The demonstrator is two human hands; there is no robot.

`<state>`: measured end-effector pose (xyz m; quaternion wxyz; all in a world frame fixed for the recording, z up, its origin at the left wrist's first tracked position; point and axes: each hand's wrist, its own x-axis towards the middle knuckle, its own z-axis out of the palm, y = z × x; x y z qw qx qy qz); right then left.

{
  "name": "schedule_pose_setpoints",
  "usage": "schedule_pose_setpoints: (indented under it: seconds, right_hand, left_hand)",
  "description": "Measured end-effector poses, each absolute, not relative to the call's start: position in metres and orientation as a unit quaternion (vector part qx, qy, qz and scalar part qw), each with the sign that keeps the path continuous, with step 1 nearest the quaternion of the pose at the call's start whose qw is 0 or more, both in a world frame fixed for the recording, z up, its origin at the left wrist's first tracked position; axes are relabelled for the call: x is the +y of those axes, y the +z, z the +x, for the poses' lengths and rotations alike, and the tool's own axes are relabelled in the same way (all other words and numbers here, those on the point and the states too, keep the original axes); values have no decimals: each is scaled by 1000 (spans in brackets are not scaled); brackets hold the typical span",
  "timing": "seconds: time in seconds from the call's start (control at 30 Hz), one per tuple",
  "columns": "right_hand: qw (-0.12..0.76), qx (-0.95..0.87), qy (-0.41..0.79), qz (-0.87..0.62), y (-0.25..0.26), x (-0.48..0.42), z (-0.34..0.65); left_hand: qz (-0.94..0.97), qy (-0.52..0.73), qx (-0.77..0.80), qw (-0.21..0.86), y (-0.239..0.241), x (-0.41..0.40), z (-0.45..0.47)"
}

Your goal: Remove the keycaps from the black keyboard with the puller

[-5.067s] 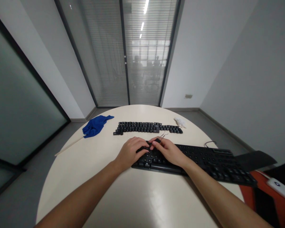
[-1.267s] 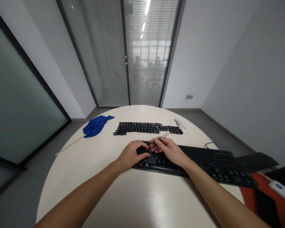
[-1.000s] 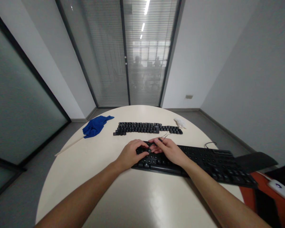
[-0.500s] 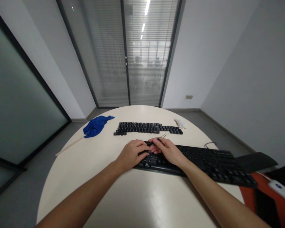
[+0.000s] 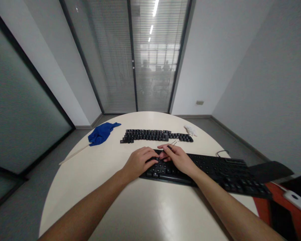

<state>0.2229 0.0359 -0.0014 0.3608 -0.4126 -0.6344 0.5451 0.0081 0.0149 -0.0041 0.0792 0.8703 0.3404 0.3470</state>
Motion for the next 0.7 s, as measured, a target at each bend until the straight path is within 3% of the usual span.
schedule_pose_setpoints:
  seconds: [0.33, 0.7]
  right_hand:
    - [371, -670, 481, -427, 7, 37, 231]
    - [382, -676, 477, -412, 10, 36, 234]
  left_hand:
    - [780, 346, 520, -29, -18, 56, -37]
    - [759, 294, 576, -69, -23, 70, -49]
